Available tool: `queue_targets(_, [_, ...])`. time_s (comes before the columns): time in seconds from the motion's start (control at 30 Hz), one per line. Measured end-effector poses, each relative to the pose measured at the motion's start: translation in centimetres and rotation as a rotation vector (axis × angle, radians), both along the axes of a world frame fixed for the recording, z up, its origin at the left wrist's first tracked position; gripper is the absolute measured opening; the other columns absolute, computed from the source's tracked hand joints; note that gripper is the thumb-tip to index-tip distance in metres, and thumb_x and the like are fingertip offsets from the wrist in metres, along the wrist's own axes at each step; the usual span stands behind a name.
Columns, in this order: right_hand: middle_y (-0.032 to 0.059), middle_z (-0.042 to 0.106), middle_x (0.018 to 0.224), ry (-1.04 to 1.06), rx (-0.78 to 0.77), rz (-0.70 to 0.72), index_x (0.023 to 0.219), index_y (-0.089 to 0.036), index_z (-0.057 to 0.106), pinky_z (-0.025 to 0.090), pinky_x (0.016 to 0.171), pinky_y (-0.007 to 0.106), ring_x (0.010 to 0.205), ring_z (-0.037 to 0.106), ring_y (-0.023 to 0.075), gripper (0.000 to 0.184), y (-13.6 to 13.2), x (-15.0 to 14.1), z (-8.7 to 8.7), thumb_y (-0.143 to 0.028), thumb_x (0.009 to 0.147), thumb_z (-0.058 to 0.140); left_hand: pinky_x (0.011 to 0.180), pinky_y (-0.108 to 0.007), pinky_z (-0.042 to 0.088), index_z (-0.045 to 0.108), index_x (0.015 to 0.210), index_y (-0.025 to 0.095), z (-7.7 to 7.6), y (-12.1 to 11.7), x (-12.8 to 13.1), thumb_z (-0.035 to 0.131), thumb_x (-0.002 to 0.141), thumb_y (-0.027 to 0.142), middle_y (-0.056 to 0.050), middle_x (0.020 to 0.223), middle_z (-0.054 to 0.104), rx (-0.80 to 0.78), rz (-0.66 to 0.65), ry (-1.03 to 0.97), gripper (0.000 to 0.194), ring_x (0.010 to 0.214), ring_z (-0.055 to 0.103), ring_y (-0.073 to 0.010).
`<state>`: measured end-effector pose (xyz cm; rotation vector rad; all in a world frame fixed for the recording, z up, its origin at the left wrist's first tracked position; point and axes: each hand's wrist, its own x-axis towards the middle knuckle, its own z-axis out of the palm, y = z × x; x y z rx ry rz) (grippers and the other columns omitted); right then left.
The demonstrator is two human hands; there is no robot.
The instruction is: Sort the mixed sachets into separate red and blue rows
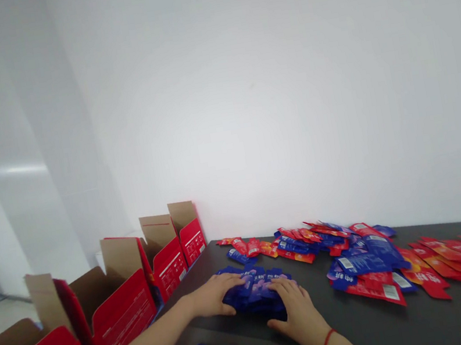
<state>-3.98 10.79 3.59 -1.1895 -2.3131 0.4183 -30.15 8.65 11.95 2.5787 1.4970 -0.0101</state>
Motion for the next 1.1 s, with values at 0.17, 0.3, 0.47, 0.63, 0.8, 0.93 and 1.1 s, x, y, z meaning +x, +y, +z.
queue_targets(0.17, [0.0057, 0.043, 0.143, 0.005, -0.010, 0.023, 0.132, -0.027, 0.047, 0.021, 0.110, 0.043, 0.135, 0.029, 0.0275, 0.069, 0.0, -0.1, 0.2, -0.039, 0.067, 0.067, 0.105, -0.060, 0.022, 0.026, 0.144, 0.034, -0.4, 0.1, -3.2, 0.078, 0.056, 0.058, -0.013, 0.153, 0.020, -0.036, 0.153, 0.022, 0.105, 0.137, 0.020, -0.0388])
queue_targets(0.3, [0.0051, 0.042, 0.143, 0.006, -0.023, 0.030, 0.132, -0.027, 0.047, 0.020, 0.111, 0.042, 0.135, 0.028, 0.0264, 0.068, 0.1, -0.1, 0.2, -0.039, 0.067, 0.067, 0.108, -0.051, 0.024, 0.029, 0.143, 0.033, -1.7, 0.4, -4.4, 0.073, 0.066, 0.054, -0.012, 0.154, 0.019, -0.027, 0.216, -0.072, 0.092, 0.137, 0.023, -0.0350])
queue_targets(0.47, [0.0051, 0.042, 0.143, -0.004, -0.013, 0.032, 0.131, -0.027, 0.048, 0.020, 0.111, 0.043, 0.135, 0.029, 0.0263, 0.067, 0.1, -0.1, 0.2, -0.039, 0.067, 0.067, 0.110, -0.045, 0.024, 0.029, 0.144, 0.031, -2.2, 0.4, -4.8, 0.068, 0.070, 0.058, -0.010, 0.154, 0.017, -0.056, 0.284, -0.137, 0.087, 0.138, 0.022, -0.0319])
queue_targets(0.63, [0.0056, 0.044, 0.141, -0.007, 0.013, 0.025, 0.130, -0.027, 0.049, 0.023, 0.110, 0.043, 0.133, 0.032, 0.0268, 0.066, 0.1, -0.1, -0.1, -0.037, 0.067, 0.068, 0.110, -0.043, 0.024, 0.019, 0.147, 0.018, -2.0, 0.1, -5.0, 0.073, 0.057, 0.064, -0.018, 0.152, 0.020, -0.113, 0.395, -0.124, 0.115, 0.140, 0.016, -0.0342])
queue_targets(0.8, [0.0060, 0.044, 0.141, 0.008, 0.018, 0.027, 0.130, -0.027, 0.048, 0.023, 0.110, 0.043, 0.133, 0.031, 0.0272, 0.067, 0.1, -0.1, -0.2, -0.036, 0.067, 0.068, 0.109, -0.040, 0.027, 0.030, 0.143, 0.017, -2.2, -0.1, -4.1, 0.057, 0.079, 0.056, -0.016, 0.143, 0.038, -0.051, 0.418, -0.135, 0.080, 0.133, 0.034, -0.0297])
queue_targets(0.93, [0.0064, 0.045, 0.140, 0.008, 0.030, 0.033, 0.128, -0.027, 0.049, 0.024, 0.109, 0.044, 0.132, 0.033, 0.0275, 0.066, 0.1, -0.1, 0.0, -0.035, 0.066, 0.068, 0.107, -0.037, 0.030, 0.033, 0.141, 0.017, -1.7, -0.2, -4.1, 0.065, 0.070, 0.052, -0.015, 0.139, 0.043, -0.067, 0.432, -0.132, 0.085, 0.131, 0.037, -0.0300])
queue_targets(1.1, [0.0059, 0.045, 0.140, 0.017, 0.034, 0.033, 0.128, -0.027, 0.050, 0.023, 0.110, 0.043, 0.132, 0.034, 0.0270, 0.065, 0.1, 0.0, 0.0, -0.035, 0.066, 0.069, 0.103, -0.039, 0.036, 0.026, 0.144, 0.017, -1.4, 0.1, -4.5, 0.080, 0.050, 0.039, -0.016, 0.143, 0.039, -0.107, 0.487, -0.099, 0.110, 0.128, 0.042, -0.0338])
